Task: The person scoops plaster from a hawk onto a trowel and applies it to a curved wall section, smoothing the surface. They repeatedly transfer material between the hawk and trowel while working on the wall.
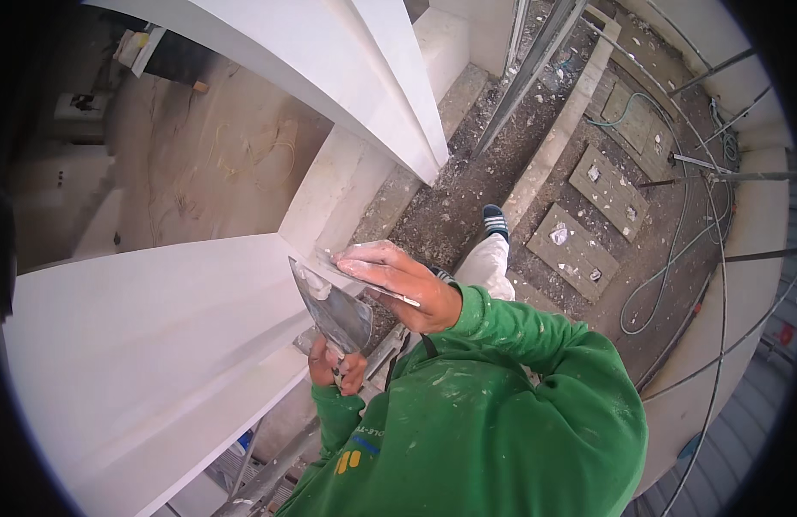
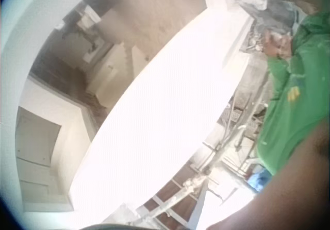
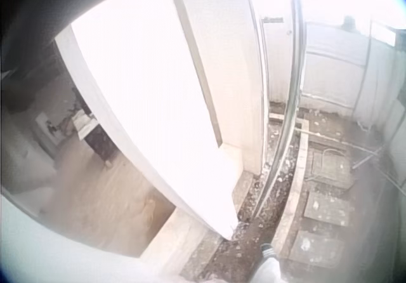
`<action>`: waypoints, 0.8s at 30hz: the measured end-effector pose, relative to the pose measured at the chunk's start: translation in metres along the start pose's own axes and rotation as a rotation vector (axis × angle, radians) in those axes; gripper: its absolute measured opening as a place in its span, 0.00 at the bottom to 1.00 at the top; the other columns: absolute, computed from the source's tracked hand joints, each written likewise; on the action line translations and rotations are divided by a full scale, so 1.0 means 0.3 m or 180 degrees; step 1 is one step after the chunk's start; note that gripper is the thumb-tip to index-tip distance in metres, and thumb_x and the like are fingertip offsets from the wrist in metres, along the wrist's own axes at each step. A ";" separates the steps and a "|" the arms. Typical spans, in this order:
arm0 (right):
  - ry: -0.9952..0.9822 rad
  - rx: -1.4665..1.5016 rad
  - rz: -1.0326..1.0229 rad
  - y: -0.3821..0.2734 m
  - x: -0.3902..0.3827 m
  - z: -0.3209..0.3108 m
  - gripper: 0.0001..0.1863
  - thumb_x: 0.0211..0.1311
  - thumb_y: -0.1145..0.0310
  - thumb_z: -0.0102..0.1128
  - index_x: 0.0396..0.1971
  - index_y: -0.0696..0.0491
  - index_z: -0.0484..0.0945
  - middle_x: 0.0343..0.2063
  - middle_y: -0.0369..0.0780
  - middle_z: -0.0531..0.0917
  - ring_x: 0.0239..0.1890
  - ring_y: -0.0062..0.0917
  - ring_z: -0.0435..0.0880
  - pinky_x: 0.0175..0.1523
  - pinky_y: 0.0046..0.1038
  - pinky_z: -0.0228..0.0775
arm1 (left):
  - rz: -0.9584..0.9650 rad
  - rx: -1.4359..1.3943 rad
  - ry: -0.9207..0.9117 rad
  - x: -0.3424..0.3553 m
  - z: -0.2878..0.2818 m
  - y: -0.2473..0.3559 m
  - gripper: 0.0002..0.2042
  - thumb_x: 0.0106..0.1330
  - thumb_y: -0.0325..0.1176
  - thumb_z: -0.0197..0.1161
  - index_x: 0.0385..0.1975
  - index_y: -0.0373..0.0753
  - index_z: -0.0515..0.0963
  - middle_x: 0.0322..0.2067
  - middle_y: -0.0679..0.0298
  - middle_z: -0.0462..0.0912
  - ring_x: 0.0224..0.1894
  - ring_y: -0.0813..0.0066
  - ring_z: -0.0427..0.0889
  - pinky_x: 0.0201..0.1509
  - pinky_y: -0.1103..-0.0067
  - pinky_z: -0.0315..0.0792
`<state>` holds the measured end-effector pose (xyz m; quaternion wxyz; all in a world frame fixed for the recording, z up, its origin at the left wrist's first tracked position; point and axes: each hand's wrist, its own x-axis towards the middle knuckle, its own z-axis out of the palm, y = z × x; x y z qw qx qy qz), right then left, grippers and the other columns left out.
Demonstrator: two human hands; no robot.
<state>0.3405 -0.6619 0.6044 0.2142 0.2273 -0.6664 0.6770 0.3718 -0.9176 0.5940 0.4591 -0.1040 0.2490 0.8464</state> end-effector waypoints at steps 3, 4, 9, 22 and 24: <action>-0.1103 -0.0277 0.0133 -0.129 0.027 -0.080 0.41 0.35 0.92 0.51 0.59 0.58 0.64 0.58 0.49 0.64 0.60 0.44 0.65 0.63 0.36 0.55 | 0.0141 0.0344 -0.0528 0.048 0.024 0.002 0.20 0.67 0.41 0.47 0.52 0.32 0.63 0.21 0.57 0.73 0.14 0.71 0.67 0.05 0.82 0.58; -0.1506 -0.0796 0.0330 -0.124 0.050 -0.126 0.42 0.33 0.88 0.53 0.60 0.58 0.64 0.59 0.50 0.62 0.60 0.46 0.63 0.61 0.36 0.59 | 0.0234 0.0568 -0.0767 0.049 0.031 0.011 0.21 0.68 0.42 0.47 0.51 0.30 0.64 0.21 0.57 0.73 0.15 0.72 0.68 0.05 0.81 0.58; 0.0467 0.0175 0.2439 -0.180 -0.016 -0.235 0.22 0.55 0.81 0.52 0.53 0.60 0.69 0.44 0.42 0.79 0.45 0.31 0.79 0.51 0.30 0.73 | 0.1309 0.3769 -0.0434 0.119 0.239 0.094 0.16 0.63 0.26 0.52 0.52 0.35 0.69 0.24 0.62 0.71 0.17 0.73 0.70 0.19 0.77 0.65; 0.0797 0.1984 0.2768 -0.510 0.136 -0.295 0.18 0.61 0.73 0.55 0.49 0.63 0.71 0.38 0.41 0.82 0.37 0.26 0.83 0.44 0.26 0.75 | 0.2081 0.4402 0.0686 0.248 0.039 -0.040 0.09 0.55 0.28 0.59 0.36 0.39 0.74 0.17 0.62 0.66 0.16 0.67 0.68 0.17 0.76 0.62; 0.0460 0.0463 0.1501 -0.468 0.146 -0.318 0.20 0.64 0.68 0.52 0.52 0.63 0.69 0.44 0.45 0.77 0.44 0.30 0.77 0.53 0.30 0.67 | 0.0876 0.2295 0.0294 0.243 0.052 -0.060 0.07 0.63 0.35 0.57 0.30 0.38 0.71 0.14 0.64 0.65 0.15 0.70 0.67 0.13 0.78 0.61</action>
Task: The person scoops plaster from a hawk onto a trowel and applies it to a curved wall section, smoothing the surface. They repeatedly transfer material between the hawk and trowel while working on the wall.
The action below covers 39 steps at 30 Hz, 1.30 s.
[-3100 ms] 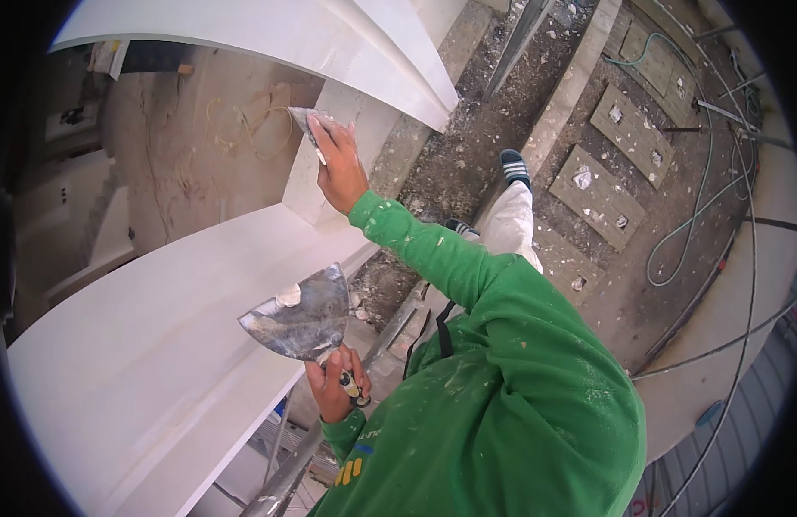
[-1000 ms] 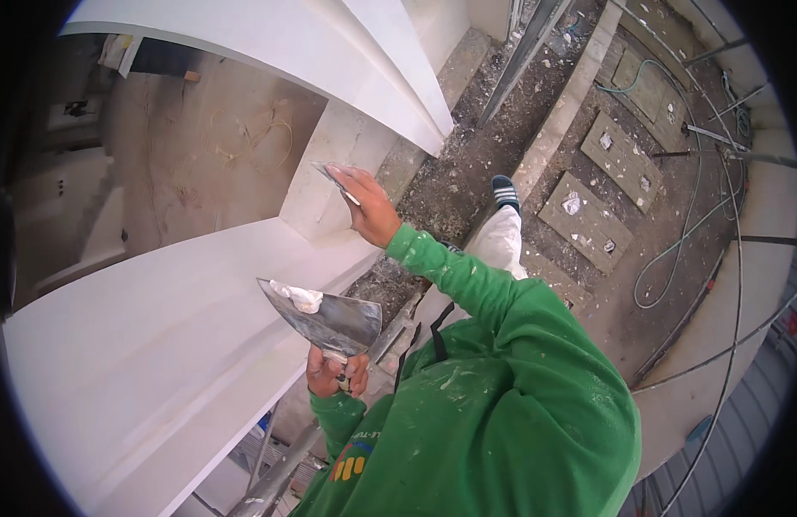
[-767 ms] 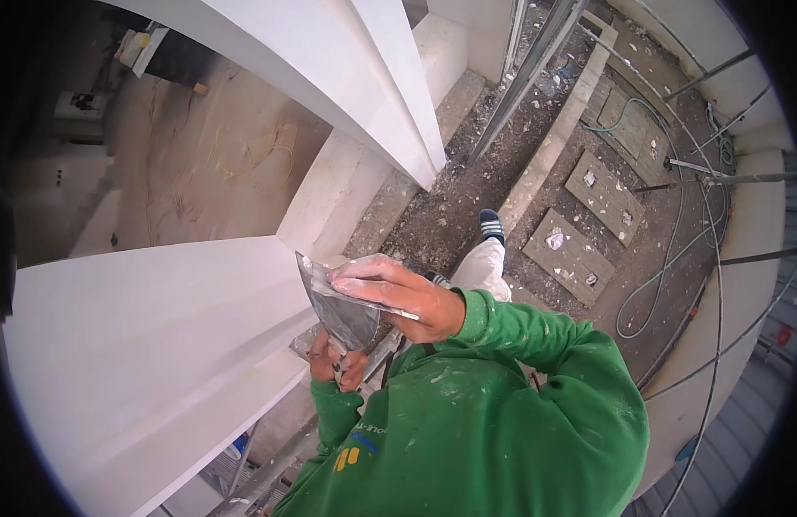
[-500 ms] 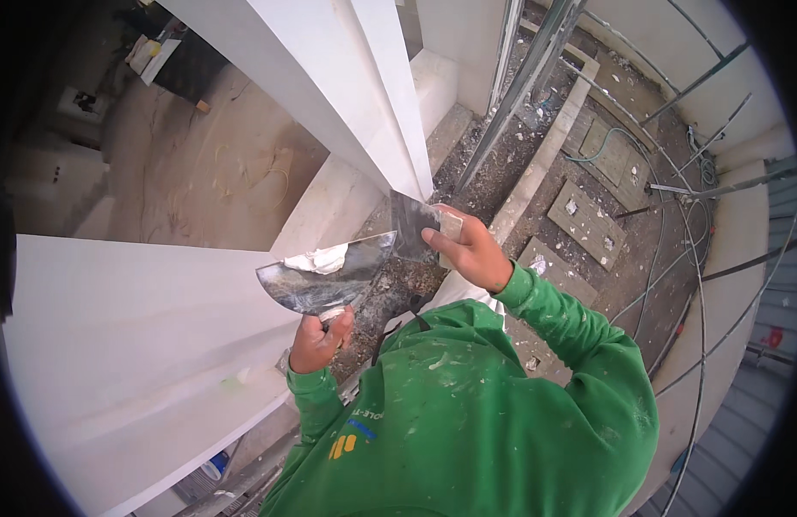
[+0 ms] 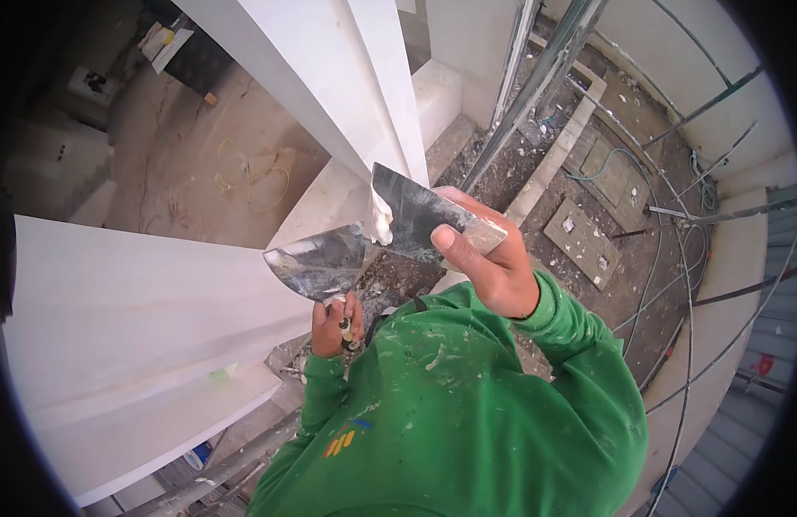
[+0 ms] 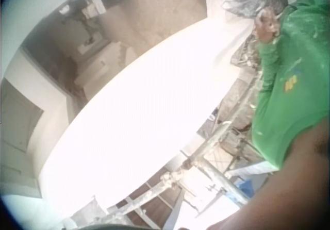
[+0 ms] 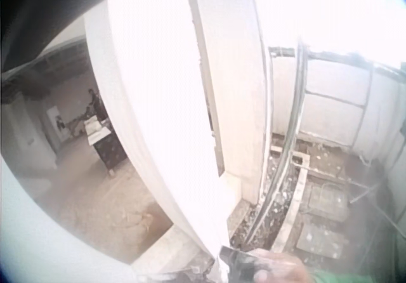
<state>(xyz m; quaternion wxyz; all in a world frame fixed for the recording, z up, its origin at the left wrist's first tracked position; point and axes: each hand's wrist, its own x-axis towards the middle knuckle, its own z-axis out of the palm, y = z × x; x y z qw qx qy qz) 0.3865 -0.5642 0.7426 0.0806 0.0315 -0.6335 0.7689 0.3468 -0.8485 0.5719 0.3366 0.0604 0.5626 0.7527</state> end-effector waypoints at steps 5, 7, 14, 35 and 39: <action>-0.1262 -0.0980 -0.2388 0.130 0.075 0.038 0.28 0.57 0.71 0.57 0.60 0.55 0.66 0.51 0.45 0.68 0.55 0.39 0.68 0.66 0.50 0.50 | -0.1022 -0.3110 -0.1339 -0.064 0.127 0.120 0.11 0.68 0.37 0.53 0.30 0.35 0.66 0.16 0.62 0.63 0.15 0.75 0.66 0.07 0.82 0.58; -0.1782 -0.1820 -0.1854 0.123 0.110 0.011 0.34 0.47 0.77 0.60 0.59 0.52 0.67 0.49 0.42 0.69 0.54 0.39 0.68 0.67 0.52 0.47 | -0.0543 -0.2699 -0.1612 -0.076 0.138 0.161 0.11 0.69 0.36 0.53 0.35 0.33 0.67 0.21 0.60 0.66 0.15 0.77 0.65 0.09 0.83 0.59; -0.0249 -0.3971 -0.2577 0.024 0.211 -0.118 0.29 0.39 0.75 0.63 0.48 0.41 0.79 0.43 0.30 0.77 0.44 0.29 0.75 0.68 0.55 0.46 | 0.0374 0.1123 -0.0089 -0.024 0.172 0.323 0.14 0.70 0.36 0.51 0.24 0.33 0.69 0.13 0.64 0.69 0.13 0.81 0.65 0.16 0.82 0.60; 0.2011 -0.1256 -0.0862 1.205 0.516 -0.063 0.19 0.60 0.80 0.52 0.52 0.54 0.73 0.48 0.44 0.77 0.52 0.36 0.74 0.57 0.31 0.64 | -0.0488 0.0735 0.1421 -0.086 0.024 0.199 0.16 0.70 0.35 0.49 0.50 0.34 0.58 0.16 0.62 0.66 0.13 0.77 0.65 0.14 0.81 0.64; 0.2350 -0.1524 -0.0862 1.236 0.576 0.006 0.20 0.59 0.81 0.51 0.53 0.52 0.73 0.48 0.43 0.77 0.52 0.37 0.73 0.58 0.33 0.63 | -0.0822 0.0879 0.1478 -0.121 0.017 0.156 0.16 0.70 0.35 0.49 0.50 0.34 0.58 0.17 0.62 0.66 0.14 0.77 0.66 0.15 0.81 0.64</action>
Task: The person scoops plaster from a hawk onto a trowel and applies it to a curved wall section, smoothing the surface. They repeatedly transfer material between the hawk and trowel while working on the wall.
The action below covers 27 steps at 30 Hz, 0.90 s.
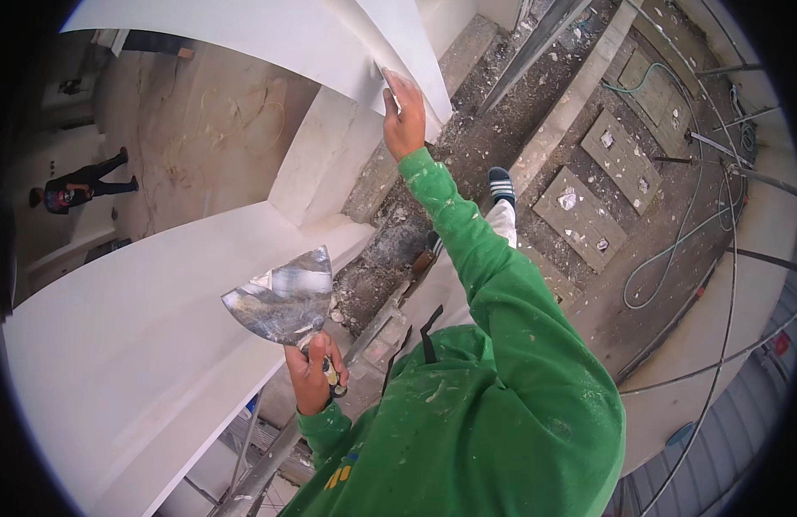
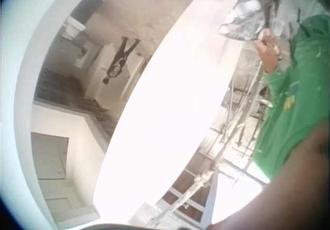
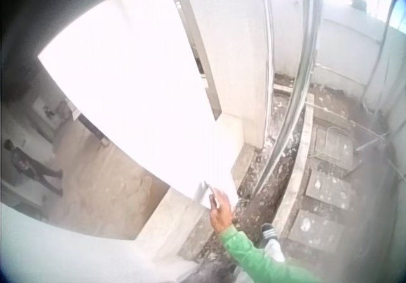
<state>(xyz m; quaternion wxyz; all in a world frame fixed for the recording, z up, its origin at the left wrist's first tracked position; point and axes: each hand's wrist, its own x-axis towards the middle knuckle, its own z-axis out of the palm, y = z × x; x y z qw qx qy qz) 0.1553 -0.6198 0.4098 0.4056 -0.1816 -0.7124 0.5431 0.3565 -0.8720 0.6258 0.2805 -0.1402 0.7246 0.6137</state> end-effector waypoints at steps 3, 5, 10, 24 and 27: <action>0.0244 -0.0029 0.0059 0.032 0.007 0.033 0.21 0.59 0.81 0.51 0.54 0.52 0.72 0.48 0.43 0.77 0.52 0.37 0.73 0.58 0.33 0.63 | 0.0036 -0.0085 0.0153 0.004 0.001 -0.003 0.15 0.69 0.35 0.50 0.49 0.33 0.59 0.18 0.61 0.66 0.15 0.77 0.66 0.15 0.81 0.65; 0.0267 -0.0034 -0.0040 0.033 0.014 0.045 0.20 0.60 0.82 0.51 0.53 0.54 0.72 0.48 0.43 0.77 0.52 0.34 0.74 0.56 0.30 0.65 | 0.0026 -0.0073 0.0131 0.014 -0.023 -0.020 0.14 0.69 0.36 0.50 0.46 0.33 0.60 0.18 0.61 0.66 0.14 0.77 0.66 0.14 0.81 0.64; 0.0363 -0.0110 -0.0106 0.041 0.023 0.079 0.20 0.60 0.82 0.51 0.54 0.57 0.71 0.48 0.44 0.75 0.51 0.34 0.74 0.56 0.28 0.65 | 0.0034 -0.0124 0.0015 0.027 -0.041 -0.046 0.13 0.68 0.36 0.51 0.42 0.34 0.60 0.18 0.61 0.66 0.14 0.77 0.66 0.13 0.81 0.64; -0.0401 -0.0190 0.0087 -0.136 -0.286 0.106 0.24 0.58 0.84 0.49 0.57 0.56 0.68 0.50 0.46 0.73 0.54 0.38 0.71 0.59 0.33 0.61 | 0.0089 -0.0050 -0.0076 0.024 -0.015 -0.011 0.13 0.69 0.35 0.50 0.44 0.34 0.59 0.17 0.61 0.66 0.14 0.77 0.65 0.14 0.81 0.64; 0.0114 -0.0074 0.0322 -0.056 -0.153 0.030 0.21 0.61 0.82 0.49 0.55 0.56 0.70 0.50 0.46 0.75 0.55 0.36 0.73 0.58 0.32 0.63 | 0.0164 -0.0163 0.0059 0.014 -0.019 -0.011 0.12 0.69 0.35 0.50 0.43 0.35 0.60 0.18 0.61 0.66 0.15 0.77 0.66 0.14 0.81 0.64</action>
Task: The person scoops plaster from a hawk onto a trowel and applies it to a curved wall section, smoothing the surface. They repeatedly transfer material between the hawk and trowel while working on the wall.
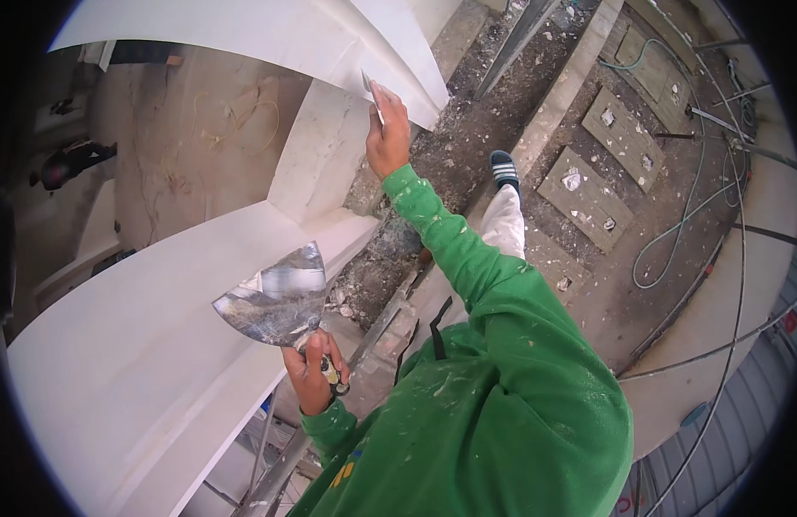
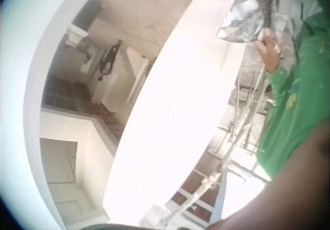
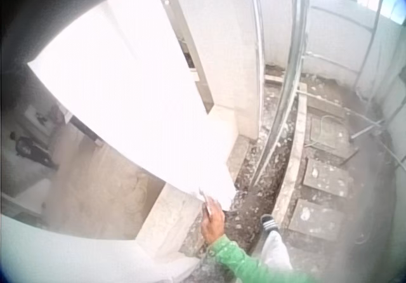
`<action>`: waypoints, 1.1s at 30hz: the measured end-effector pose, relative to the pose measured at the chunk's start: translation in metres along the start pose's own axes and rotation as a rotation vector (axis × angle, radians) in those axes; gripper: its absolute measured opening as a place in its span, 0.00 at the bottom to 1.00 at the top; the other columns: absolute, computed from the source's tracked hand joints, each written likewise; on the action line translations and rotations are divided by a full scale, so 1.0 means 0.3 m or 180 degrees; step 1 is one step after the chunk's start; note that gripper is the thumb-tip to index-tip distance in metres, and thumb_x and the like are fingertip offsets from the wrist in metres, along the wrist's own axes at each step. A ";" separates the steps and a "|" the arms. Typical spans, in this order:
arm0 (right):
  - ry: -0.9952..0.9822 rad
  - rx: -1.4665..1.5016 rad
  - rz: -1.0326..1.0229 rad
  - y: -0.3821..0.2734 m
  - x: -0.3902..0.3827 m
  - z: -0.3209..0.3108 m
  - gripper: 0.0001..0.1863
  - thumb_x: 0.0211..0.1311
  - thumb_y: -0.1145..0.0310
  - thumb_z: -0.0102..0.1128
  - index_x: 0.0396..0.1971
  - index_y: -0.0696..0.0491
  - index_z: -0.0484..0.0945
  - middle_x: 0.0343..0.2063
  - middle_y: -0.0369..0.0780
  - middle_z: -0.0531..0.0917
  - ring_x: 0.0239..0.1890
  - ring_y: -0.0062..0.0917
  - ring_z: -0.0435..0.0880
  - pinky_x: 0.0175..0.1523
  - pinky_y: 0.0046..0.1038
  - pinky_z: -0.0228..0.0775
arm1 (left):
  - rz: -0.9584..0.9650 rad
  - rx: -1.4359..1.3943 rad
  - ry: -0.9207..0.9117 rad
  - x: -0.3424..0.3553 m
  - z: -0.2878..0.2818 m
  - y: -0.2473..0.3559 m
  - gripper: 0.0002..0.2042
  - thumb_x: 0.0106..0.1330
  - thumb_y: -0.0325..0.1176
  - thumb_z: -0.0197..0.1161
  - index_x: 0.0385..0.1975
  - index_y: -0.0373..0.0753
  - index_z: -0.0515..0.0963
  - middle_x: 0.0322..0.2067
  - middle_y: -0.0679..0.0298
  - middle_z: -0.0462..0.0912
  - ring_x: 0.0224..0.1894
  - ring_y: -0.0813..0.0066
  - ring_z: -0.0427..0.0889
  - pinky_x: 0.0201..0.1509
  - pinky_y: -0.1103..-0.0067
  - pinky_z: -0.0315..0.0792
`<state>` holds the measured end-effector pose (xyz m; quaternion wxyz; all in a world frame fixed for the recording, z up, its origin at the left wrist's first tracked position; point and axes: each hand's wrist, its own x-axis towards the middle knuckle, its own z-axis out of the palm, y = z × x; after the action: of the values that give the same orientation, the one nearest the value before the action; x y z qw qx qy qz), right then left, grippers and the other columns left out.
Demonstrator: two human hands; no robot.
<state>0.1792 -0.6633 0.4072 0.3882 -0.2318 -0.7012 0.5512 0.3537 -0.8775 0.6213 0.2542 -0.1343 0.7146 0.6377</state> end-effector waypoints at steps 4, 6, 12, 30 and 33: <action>0.0039 -0.0144 -0.0209 0.037 0.130 -0.025 0.19 0.62 0.81 0.49 0.53 0.56 0.72 0.49 0.46 0.77 0.52 0.36 0.75 0.56 0.30 0.66 | -0.0065 -0.0018 -0.0025 0.016 -0.009 -0.034 0.11 0.69 0.35 0.50 0.41 0.35 0.60 0.18 0.61 0.66 0.15 0.77 0.66 0.14 0.81 0.64; 0.0101 -0.0092 -0.0284 0.029 0.157 -0.008 0.19 0.62 0.81 0.49 0.53 0.56 0.72 0.49 0.45 0.77 0.52 0.36 0.76 0.56 0.29 0.66 | -0.0093 0.0012 0.0025 0.016 -0.008 -0.039 0.11 0.69 0.35 0.50 0.41 0.35 0.60 0.18 0.61 0.66 0.15 0.77 0.66 0.14 0.81 0.64; 0.0099 0.0152 -0.0068 0.027 0.167 0.058 0.20 0.63 0.76 0.49 0.55 0.47 0.71 0.50 0.40 0.76 0.55 0.37 0.73 0.63 0.46 0.53 | -0.0131 -0.0029 0.0003 0.010 0.004 -0.032 0.12 0.69 0.35 0.50 0.42 0.34 0.61 0.17 0.61 0.66 0.15 0.77 0.66 0.14 0.81 0.64; -0.1793 0.0861 -0.0280 -0.190 -0.105 -0.179 0.25 0.57 0.84 0.48 0.57 0.54 0.68 0.52 0.45 0.75 0.58 0.35 0.70 0.64 0.45 0.55 | 0.0034 -0.1617 -0.0920 0.033 0.001 -0.060 0.21 0.68 0.38 0.53 0.53 0.35 0.56 0.22 0.59 0.65 0.19 0.71 0.69 0.13 0.79 0.67; -0.2245 0.1795 -0.0336 -0.431 -0.068 -0.342 0.28 0.55 0.87 0.45 0.58 0.56 0.67 0.54 0.46 0.72 0.58 0.37 0.69 0.63 0.45 0.56 | -0.0744 -0.2507 -0.1488 0.068 -0.052 -0.082 0.21 0.65 0.38 0.57 0.52 0.35 0.60 0.21 0.59 0.64 0.15 0.71 0.67 0.09 0.79 0.62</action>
<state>0.2866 -0.6548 0.5339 0.2011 0.1210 -0.6239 0.7455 0.3465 -0.8938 0.5906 0.4081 -0.1529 0.3221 0.8405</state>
